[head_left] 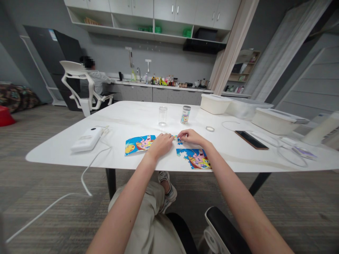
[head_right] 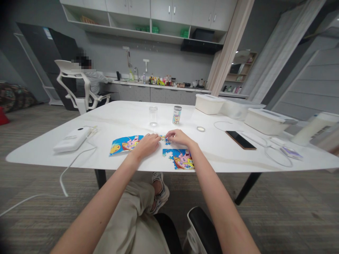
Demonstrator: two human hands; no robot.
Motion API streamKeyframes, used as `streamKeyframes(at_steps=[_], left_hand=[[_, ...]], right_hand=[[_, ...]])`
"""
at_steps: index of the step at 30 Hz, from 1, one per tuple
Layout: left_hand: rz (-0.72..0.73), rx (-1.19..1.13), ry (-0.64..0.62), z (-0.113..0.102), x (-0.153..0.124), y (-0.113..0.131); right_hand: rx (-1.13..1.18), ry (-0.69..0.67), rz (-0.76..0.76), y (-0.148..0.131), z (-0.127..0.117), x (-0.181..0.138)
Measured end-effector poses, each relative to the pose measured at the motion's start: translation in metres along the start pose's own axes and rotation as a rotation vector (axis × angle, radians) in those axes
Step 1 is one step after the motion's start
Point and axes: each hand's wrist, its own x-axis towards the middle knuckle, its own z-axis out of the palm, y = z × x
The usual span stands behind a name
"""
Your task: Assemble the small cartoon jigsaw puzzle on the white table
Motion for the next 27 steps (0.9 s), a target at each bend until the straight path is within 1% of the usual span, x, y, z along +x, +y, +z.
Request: streamKeyframes(at_steps=[5, 14, 27], left_hand=[[-0.028, -0.017, 0.001, -0.0011, -0.0002, 0.0002], [-0.032, 0.007, -0.015, -0.0015, -0.0002, -0.0003], [-0.035, 0.021, -0.009, 0.0024, -0.0001, -0.0014]], right_hand=[[0.05, -0.014, 0.003, -0.0025, -0.0012, -0.0008], [0.041, 0.009, 0.004, 0.0015, 0.0012, -0.0008], [0.036, 0.001, 0.02, -0.002, -0.0007, -0.0017]])
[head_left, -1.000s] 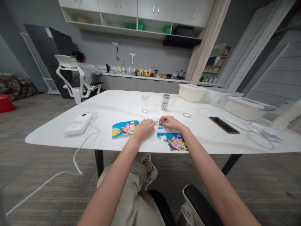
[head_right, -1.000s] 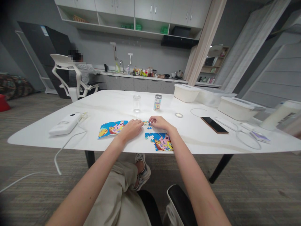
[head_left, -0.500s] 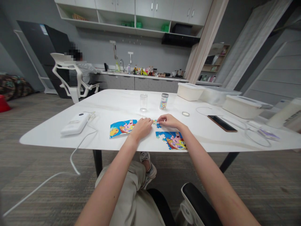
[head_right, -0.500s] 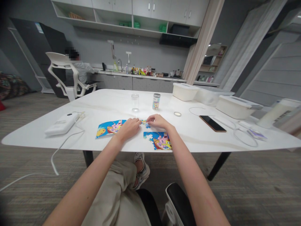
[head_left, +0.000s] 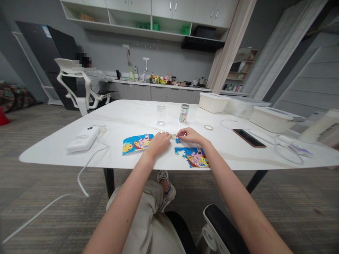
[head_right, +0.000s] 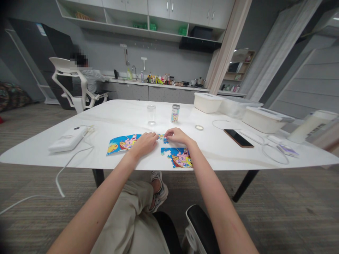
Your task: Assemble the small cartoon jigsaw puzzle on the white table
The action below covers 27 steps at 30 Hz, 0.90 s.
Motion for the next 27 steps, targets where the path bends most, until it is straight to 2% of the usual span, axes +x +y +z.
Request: streamKeyframes(at_steps=[27], left_hand=[[0.002, -0.005, 0.018, -0.0013, 0.0005, 0.0006]], right_hand=[[-0.004, -0.019, -0.026, 0.0026, -0.0003, 0.0002]])
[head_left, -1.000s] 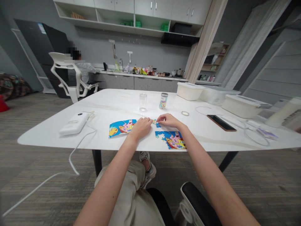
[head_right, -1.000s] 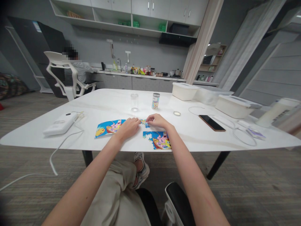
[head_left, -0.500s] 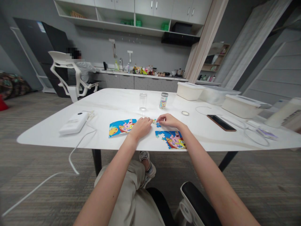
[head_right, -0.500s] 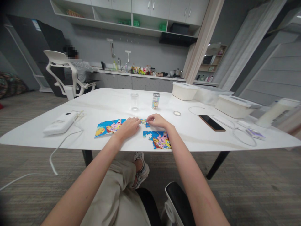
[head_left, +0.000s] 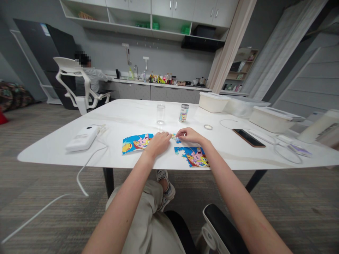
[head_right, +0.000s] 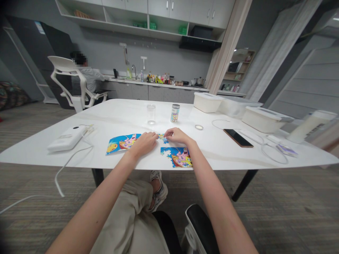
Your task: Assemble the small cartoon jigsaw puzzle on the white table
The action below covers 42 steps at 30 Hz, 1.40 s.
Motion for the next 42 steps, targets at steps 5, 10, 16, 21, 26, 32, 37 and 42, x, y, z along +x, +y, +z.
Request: streamKeyframes(at_steps=[5, 10, 16, 21, 26, 32, 37, 42], left_hand=[[0.005, 0.007, 0.005, 0.002, 0.0, 0.0], [0.01, 0.009, 0.012, 0.005, 0.0, -0.002], [0.008, 0.008, -0.001, 0.003, 0.0, -0.001], [0.017, -0.003, 0.0, -0.002, 0.0, 0.0], [0.053, -0.003, 0.043, -0.006, 0.001, -0.001], [0.147, -0.014, 0.087, -0.007, 0.0, 0.002], [0.196, -0.024, 0.089, -0.009, 0.001, 0.003], [0.189, -0.022, 0.077, -0.011, 0.001, 0.002]], right_hand=[[0.003, 0.003, 0.0, -0.004, -0.001, -0.001], [0.006, 0.024, -0.024, -0.009, -0.002, -0.001], [-0.001, 0.022, -0.022, -0.01, -0.002, -0.001], [-0.021, 0.019, -0.018, -0.011, -0.002, -0.003], [-0.014, 0.026, -0.031, -0.013, -0.002, -0.001], [0.014, 0.097, -0.026, -0.031, -0.004, -0.016], [0.011, 0.1, 0.06, -0.038, -0.002, -0.058], [0.014, 0.141, 0.123, -0.034, 0.003, -0.073]])
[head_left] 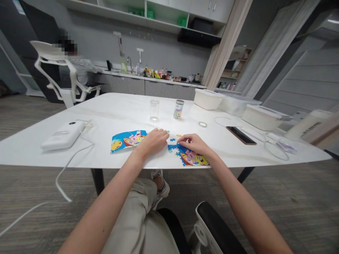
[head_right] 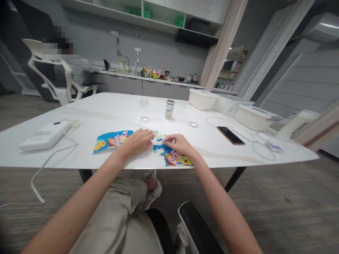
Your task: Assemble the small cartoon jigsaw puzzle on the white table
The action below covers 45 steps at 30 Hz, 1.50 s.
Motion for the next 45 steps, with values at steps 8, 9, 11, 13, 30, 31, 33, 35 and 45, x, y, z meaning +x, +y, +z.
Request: streamKeyframes(at_steps=[8, 9, 11, 13, 30, 31, 33, 35, 45], left_hand=[[-0.003, -0.216, 0.044, 0.002, 0.002, 0.008], [0.013, -0.265, 0.046, 0.003, 0.003, 0.01], [0.039, -0.34, 0.048, 0.007, 0.005, 0.012], [0.038, -0.394, 0.058, 0.011, 0.006, 0.012], [0.022, -0.382, 0.128, -0.012, -0.018, 0.015], [0.021, -0.371, 0.115, -0.013, -0.02, 0.016], [0.034, -0.351, 0.078, -0.014, -0.023, 0.02], [0.062, -0.337, 0.035, -0.014, -0.024, 0.023], [0.107, -0.373, -0.036, -0.018, -0.025, 0.025]], right_hand=[[0.115, 0.057, -0.068, -0.004, 0.006, 0.0], [0.139, 0.065, -0.075, -0.004, 0.006, 0.0], [0.181, 0.077, -0.083, -0.004, 0.007, 0.0], [0.213, 0.072, -0.088, -0.002, 0.008, -0.001], [0.057, -0.023, -0.104, 0.001, 0.007, -0.007], [0.052, -0.033, -0.109, 0.002, 0.007, -0.007], [0.051, -0.043, -0.115, 0.003, 0.007, -0.007], [0.055, -0.044, -0.112, 0.003, 0.008, -0.007], [0.076, -0.055, -0.069, 0.003, 0.009, -0.007]])
